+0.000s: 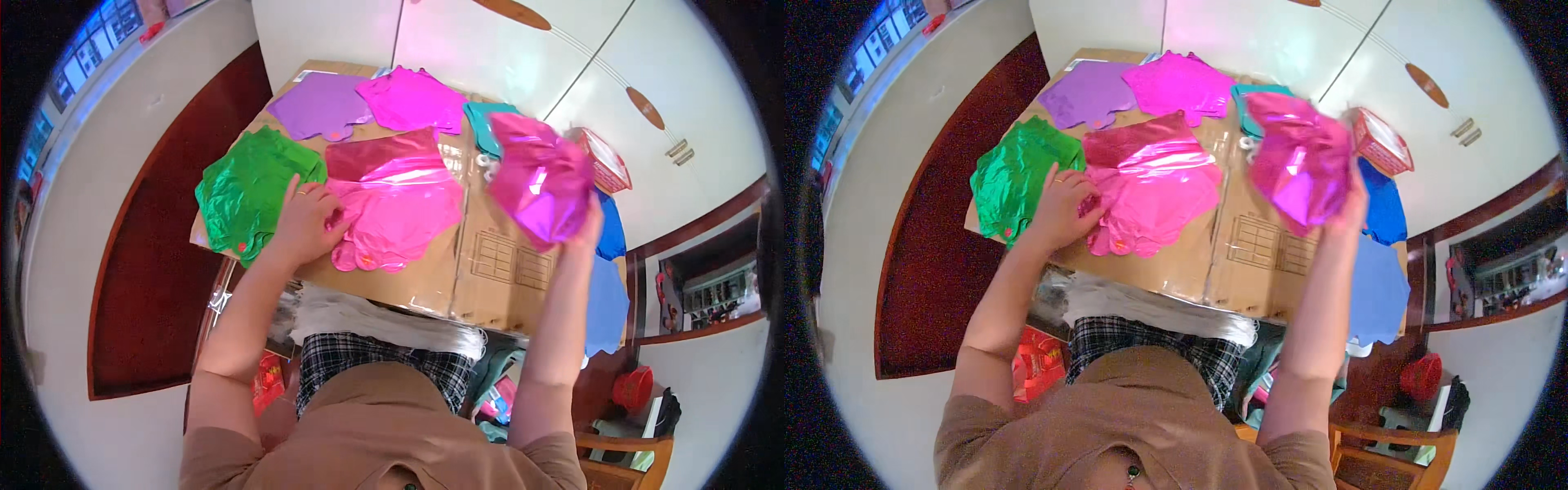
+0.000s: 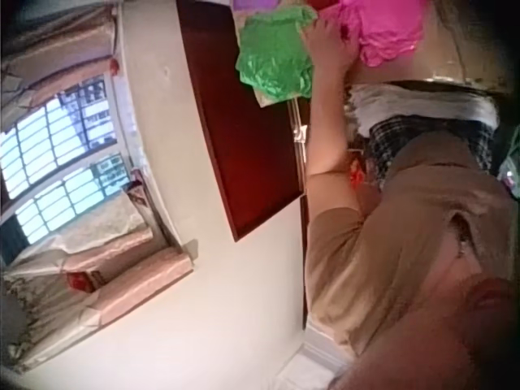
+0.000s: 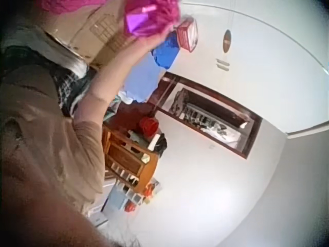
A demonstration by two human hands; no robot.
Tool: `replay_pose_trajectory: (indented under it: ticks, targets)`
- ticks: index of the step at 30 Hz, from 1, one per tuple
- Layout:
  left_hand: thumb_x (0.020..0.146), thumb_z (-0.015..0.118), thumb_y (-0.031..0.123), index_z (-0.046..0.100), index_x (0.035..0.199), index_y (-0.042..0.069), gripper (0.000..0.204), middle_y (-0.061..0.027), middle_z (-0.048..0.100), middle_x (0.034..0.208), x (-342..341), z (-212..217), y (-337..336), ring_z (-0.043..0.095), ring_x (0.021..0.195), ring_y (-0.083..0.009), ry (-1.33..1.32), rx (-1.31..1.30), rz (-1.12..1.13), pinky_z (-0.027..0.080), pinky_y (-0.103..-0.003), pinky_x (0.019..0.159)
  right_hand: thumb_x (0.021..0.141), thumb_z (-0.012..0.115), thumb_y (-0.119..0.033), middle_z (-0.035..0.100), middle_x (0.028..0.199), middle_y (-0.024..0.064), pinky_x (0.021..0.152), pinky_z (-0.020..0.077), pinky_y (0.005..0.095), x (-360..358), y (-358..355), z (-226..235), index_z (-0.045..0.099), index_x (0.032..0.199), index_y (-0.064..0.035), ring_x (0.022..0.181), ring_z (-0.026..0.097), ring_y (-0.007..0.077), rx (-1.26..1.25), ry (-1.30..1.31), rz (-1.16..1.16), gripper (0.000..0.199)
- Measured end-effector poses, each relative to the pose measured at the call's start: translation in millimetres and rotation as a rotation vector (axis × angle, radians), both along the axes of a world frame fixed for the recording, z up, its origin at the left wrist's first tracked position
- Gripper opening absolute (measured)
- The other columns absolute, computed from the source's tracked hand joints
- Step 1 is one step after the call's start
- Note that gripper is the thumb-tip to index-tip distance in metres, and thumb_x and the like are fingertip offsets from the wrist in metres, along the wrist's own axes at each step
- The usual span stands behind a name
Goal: Folding colorful plastic pouches and inserting them into retail card packaging.
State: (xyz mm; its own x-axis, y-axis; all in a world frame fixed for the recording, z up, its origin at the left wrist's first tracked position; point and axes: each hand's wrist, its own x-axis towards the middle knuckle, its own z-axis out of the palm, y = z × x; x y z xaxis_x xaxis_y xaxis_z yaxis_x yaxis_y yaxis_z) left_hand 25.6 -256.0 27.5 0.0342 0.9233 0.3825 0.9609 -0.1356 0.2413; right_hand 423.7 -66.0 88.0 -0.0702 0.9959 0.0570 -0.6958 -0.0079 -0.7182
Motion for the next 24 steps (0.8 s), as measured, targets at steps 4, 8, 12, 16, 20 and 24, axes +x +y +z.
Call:
replay_pose_trajectory:
  ticks: [4,8,12,16,20,24]
  targets:
    - [0.077,0.069,0.033,0.065,0.085,0.008,0.028,-0.012,0.061,0.095,-2,12,9,0.052,0.109,-0.0316,0.066,0.012,-0.035,0.022,-0.053,0.111,0.092,0.057,-0.018,0.061,0.116,0.0113,0.093,0.0486,0.0392,40,-59,50,0.057,0.114,-0.0039,0.109,0.058,0.0237,0.287,-0.229,0.026,0.026]
    - [0.076,0.07,0.037,0.063,0.078,0.007,0.031,-0.0109,0.061,0.085,2,21,30,0.057,0.099,-0.03,0.133,-0.104,-0.043,0.025,-0.052,0.109,0.086,0.061,-0.009,0.064,0.097,0.0086,0.084,0.0481,0.0355,-3,-106,37,0.061,0.081,-0.0029,0.098,0.06,0.0229,0.576,-1.115,-0.048,0.009]
    - [0.076,0.07,0.038,0.061,0.075,0.007,0.033,-0.0102,0.061,0.082,1,20,44,0.058,0.091,-0.0293,0.132,-0.184,-0.044,0.027,-0.052,0.108,0.081,0.064,-0.012,0.062,0.094,0.0155,0.085,0.0463,0.0396,-26,-110,-48,0.063,0.081,-0.0031,0.094,0.059,0.033,0.753,-1.386,0.039,0.009]
    - [0.077,0.071,0.033,0.061,0.078,0.005,0.03,-0.0122,0.061,0.085,-2,25,39,0.058,0.089,-0.0307,-0.01,-0.218,-0.003,0.034,-0.05,0.101,0.076,0.071,-0.018,0.06,0.11,0.0154,0.091,0.0432,0.0448,-32,-117,-69,0.062,0.083,-0.0047,0.105,0.054,0.036,0.817,-1.478,0.022,0.017]
    - [0.078,0.072,0.025,0.063,0.084,0.003,0.025,-0.0134,0.061,0.087,-40,15,26,0.059,0.083,-0.0302,-0.221,0.072,0.096,0.045,-0.041,0.082,0.073,0.074,-0.018,0.059,0.111,0.0155,0.091,0.0433,0.0442,-31,-112,-73,0.062,0.084,-0.0047,0.105,0.054,0.0353,0.908,-1.432,0.045,0.021]
    - [0.078,0.073,0.023,0.063,0.087,0.002,0.025,-0.0137,0.06,0.086,-85,13,-4,0.058,0.079,-0.0291,-0.301,0.075,0.272,0.047,-0.037,0.071,0.071,0.075,-0.018,0.059,0.112,0.0149,0.091,0.043,0.0442,-29,-113,-71,0.063,0.084,-0.0051,0.105,0.054,0.0352,0.913,-1.445,0.074,0.022]
